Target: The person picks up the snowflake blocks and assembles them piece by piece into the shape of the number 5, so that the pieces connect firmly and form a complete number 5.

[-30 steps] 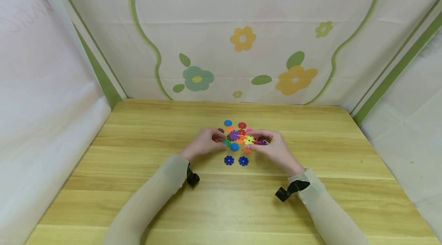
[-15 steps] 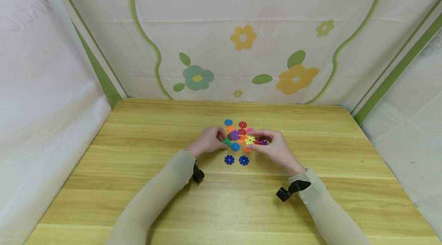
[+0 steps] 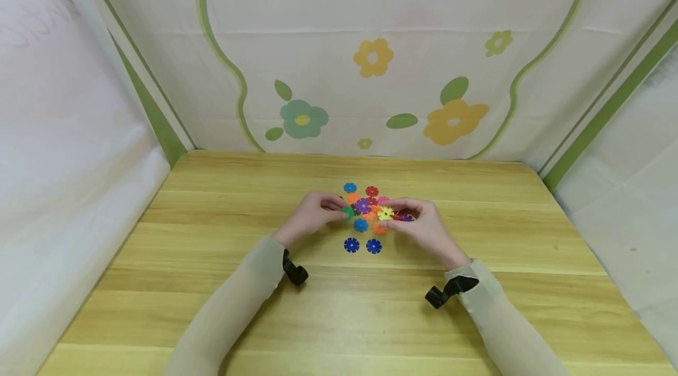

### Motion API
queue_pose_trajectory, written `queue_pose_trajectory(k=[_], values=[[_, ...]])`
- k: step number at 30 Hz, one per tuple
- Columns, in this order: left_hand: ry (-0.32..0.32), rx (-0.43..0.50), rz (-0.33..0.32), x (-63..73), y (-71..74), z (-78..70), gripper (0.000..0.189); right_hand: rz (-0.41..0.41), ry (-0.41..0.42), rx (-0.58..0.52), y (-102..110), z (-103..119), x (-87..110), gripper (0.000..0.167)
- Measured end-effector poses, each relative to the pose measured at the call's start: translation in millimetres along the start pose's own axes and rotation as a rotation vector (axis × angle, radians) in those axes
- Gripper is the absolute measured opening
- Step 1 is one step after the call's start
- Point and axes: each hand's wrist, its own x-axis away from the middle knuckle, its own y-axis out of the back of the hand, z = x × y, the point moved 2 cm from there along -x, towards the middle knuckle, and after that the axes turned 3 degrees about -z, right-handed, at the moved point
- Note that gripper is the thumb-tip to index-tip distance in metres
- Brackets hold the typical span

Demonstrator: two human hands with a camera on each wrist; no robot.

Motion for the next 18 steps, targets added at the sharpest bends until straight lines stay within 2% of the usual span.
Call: queue_pose_trajectory(k=[6,12,18], values=[[0.006,0.076,-0.039,4.5,3.3,-2.0,0.019,-0.004,-0.006,0.015,0.6,-0.6,-0.7,0.043],[0.020,0.138,-0.043,8.9,2.2,-3.4,0.018,0.000,-0.021,0.020,0.4,0.0,-0.5,0.044],[-0.016,0.145,-0.064,12.6,-1.9,-7.4,0.015,-0.001,-0.032,0.001,-0.2,0.6,-0.5,0.044]])
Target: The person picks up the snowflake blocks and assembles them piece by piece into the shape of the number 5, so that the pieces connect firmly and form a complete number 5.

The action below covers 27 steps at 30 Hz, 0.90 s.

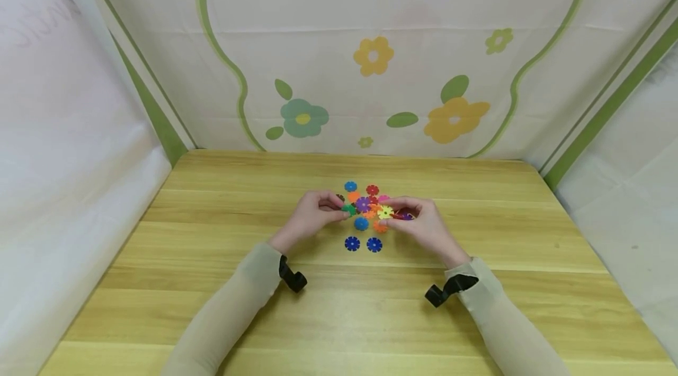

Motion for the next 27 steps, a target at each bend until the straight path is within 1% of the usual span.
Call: queue_pose_trajectory(k=[6,14,17,21,24,27], values=[[-0.044,0.004,-0.027,2.9,-3.3,-4.8,0.013,0.005,-0.006,0.011,-0.4,0.5,0.4,0.042],[-0.083,-0.040,-0.061,3.7,-6.1,-5.6,0.010,-0.008,0.016,0.019,-3.5,-2.7,-0.7,0.041],[-0.095,-0.054,-0.062,4.0,-7.7,-5.7,0.010,-0.020,0.005,0.021,-5.9,-3.2,-1.3,0.041],[-0.097,-0.048,-0.063,3.8,-9.9,-5.6,0.010,-0.017,0.003,0.007,-9.5,-3.2,-1.2,0.041],[-0.096,-0.048,-0.074,3.7,-11.2,-5.7,0.010,-0.008,0.013,-0.001,-12.6,-2.5,-0.8,0.040],[-0.113,-0.061,-0.088,2.9,-12.6,-5.4,0.009,-0.002,0.014,0.004,-15.9,-2.6,-0.9,0.039]])
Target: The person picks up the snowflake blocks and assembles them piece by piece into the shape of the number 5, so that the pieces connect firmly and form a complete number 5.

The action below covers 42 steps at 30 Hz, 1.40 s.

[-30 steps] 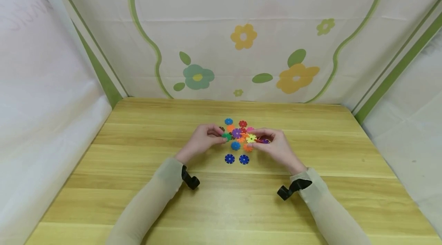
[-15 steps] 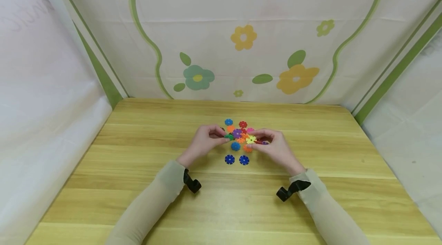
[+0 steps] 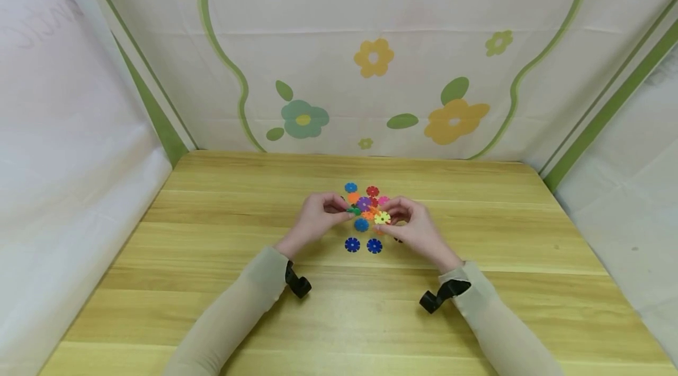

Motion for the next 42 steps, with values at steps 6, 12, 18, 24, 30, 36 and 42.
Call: queue_pose_trajectory(k=[6,12,18,24,30,36,42], values=[[-0.022,-0.007,-0.021,-0.8,-3.4,-0.6,0.010,0.043,0.004,0.016,-5.0,5.3,0.5,0.051],[-0.038,-0.020,-0.037,-1.1,-5.1,-1.1,0.010,0.095,0.024,0.058,-6.1,2.6,0.8,0.061],[-0.058,-0.045,-0.038,-0.8,-6.5,-1.7,0.007,0.094,0.010,0.040,-9.7,-0.1,0.2,0.040],[-0.086,-0.037,-0.001,0.2,-9.0,-4.2,0.007,0.055,-0.036,-0.029,-14.3,-3.1,-2.8,0.031],[-0.108,-0.030,0.011,0.6,-11.1,-3.5,0.008,0.004,-0.073,-0.115,-13.2,-6.9,-6.8,0.023],[-0.111,-0.023,0.019,1.6,-11.9,-2.7,0.009,-0.010,-0.140,-0.247,-12.7,-6.7,-8.1,0.022],[-0.128,-0.053,0.021,2.3,-12.5,-2.6,0.013,-0.041,-0.170,-0.241,-11.4,-8.0,-7.8,0.027]])
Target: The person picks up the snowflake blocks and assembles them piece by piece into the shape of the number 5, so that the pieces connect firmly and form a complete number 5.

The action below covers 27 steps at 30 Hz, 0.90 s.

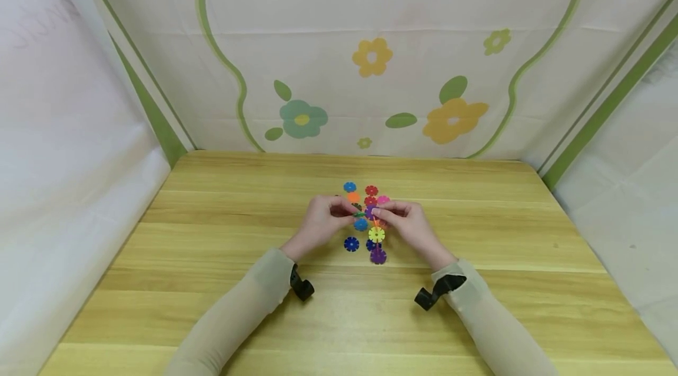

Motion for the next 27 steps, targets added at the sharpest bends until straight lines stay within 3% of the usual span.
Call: queue_pose_trajectory(k=[6,13,21,27], values=[[0.016,0.029,-0.019,0.8,0.4,2.6,0.013,0.014,-0.047,-0.052,0.1,2.7,0.2,0.036],[-0.020,0.074,-0.017,0.0,4.3,3.7,0.011,-0.001,-0.075,-0.099,-1.4,5.3,0.8,0.028],[-0.067,0.082,0.011,-2.5,5.4,5.9,0.009,-0.023,-0.078,-0.080,-5.2,6.8,1.0,0.023],[-0.066,0.093,0.016,-3.2,5.2,5.1,0.006,-0.036,-0.061,-0.062,-8.6,6.8,-1.6,0.026]])
